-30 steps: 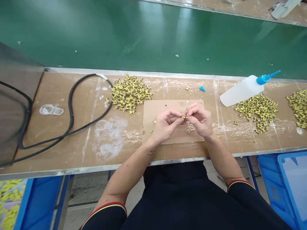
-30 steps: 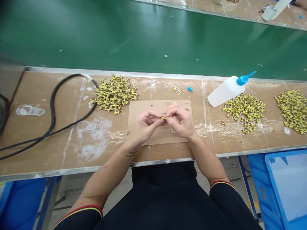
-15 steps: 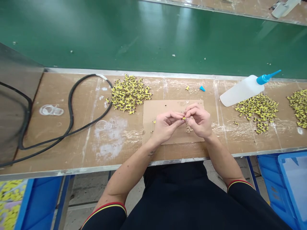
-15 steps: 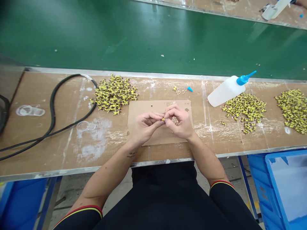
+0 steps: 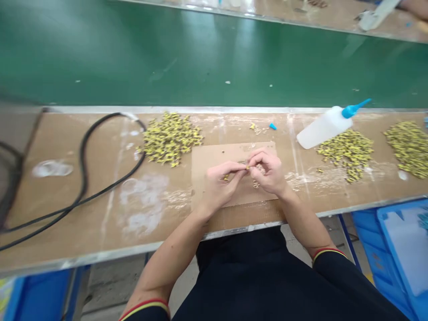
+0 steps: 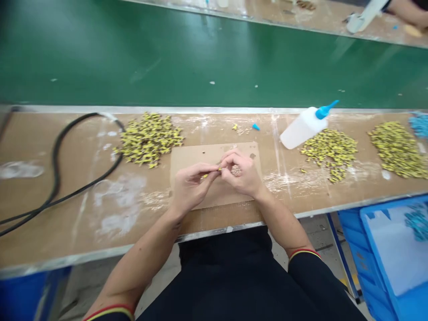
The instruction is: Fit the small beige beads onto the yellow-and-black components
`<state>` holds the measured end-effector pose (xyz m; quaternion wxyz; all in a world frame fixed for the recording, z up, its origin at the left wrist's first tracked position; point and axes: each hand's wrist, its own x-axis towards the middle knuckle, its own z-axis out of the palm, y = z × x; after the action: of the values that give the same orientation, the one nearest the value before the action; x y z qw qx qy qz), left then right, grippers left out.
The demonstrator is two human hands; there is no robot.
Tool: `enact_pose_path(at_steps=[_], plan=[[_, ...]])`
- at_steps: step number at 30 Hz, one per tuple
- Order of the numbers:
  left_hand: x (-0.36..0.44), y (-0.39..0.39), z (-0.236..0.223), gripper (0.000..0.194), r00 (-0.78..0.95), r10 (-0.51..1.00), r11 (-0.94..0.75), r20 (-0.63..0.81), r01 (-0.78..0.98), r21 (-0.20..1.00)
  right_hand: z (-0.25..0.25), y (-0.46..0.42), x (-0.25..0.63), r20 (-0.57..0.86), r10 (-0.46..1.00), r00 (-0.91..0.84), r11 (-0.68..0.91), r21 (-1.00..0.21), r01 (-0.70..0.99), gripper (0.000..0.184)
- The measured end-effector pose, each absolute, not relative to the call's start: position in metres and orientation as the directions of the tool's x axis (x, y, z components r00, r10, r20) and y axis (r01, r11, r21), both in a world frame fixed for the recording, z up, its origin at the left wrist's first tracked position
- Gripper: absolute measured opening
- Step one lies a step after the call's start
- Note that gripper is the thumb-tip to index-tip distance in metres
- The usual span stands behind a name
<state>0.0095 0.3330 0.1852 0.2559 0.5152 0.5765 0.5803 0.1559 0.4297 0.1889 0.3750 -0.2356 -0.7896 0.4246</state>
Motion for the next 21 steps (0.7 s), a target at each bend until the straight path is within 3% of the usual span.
enact_pose_path(at_steps=[5,8,12,17,21], plan=[[0.004,0.325,0.192,0.008,-0.441,0.891,0.049,0.109,0.33,0.943,0.187,0.43,0.145,0.263,0.661,-0.703,0.421,-0.905,0.057,0.01],[0.0,0.328,0.187,0.016,-0.595,0.802,0.187,0.049,0.327,0.926,0.183,0.439,0.138,0.175,0.65,-0.739,0.32,-0.946,0.058,0.018],[0.003,0.329,0.182,0.028,-0.645,0.764,0.24,0.004,0.29,0.927,0.179,0.442,0.132,0.178,0.645,-0.743,0.286,-0.958,0.019,0.025],[0.006,0.325,0.186,0.028,-0.657,0.753,0.246,-0.022,0.25,0.937,0.168,0.439,0.127,0.254,0.623,-0.74,0.341,-0.939,-0.035,0.029],[-0.001,0.327,0.183,0.027,-0.654,0.757,0.233,-0.005,0.263,0.936,0.157,0.441,0.122,0.264,0.642,-0.72,0.397,-0.918,0.017,0.028]])
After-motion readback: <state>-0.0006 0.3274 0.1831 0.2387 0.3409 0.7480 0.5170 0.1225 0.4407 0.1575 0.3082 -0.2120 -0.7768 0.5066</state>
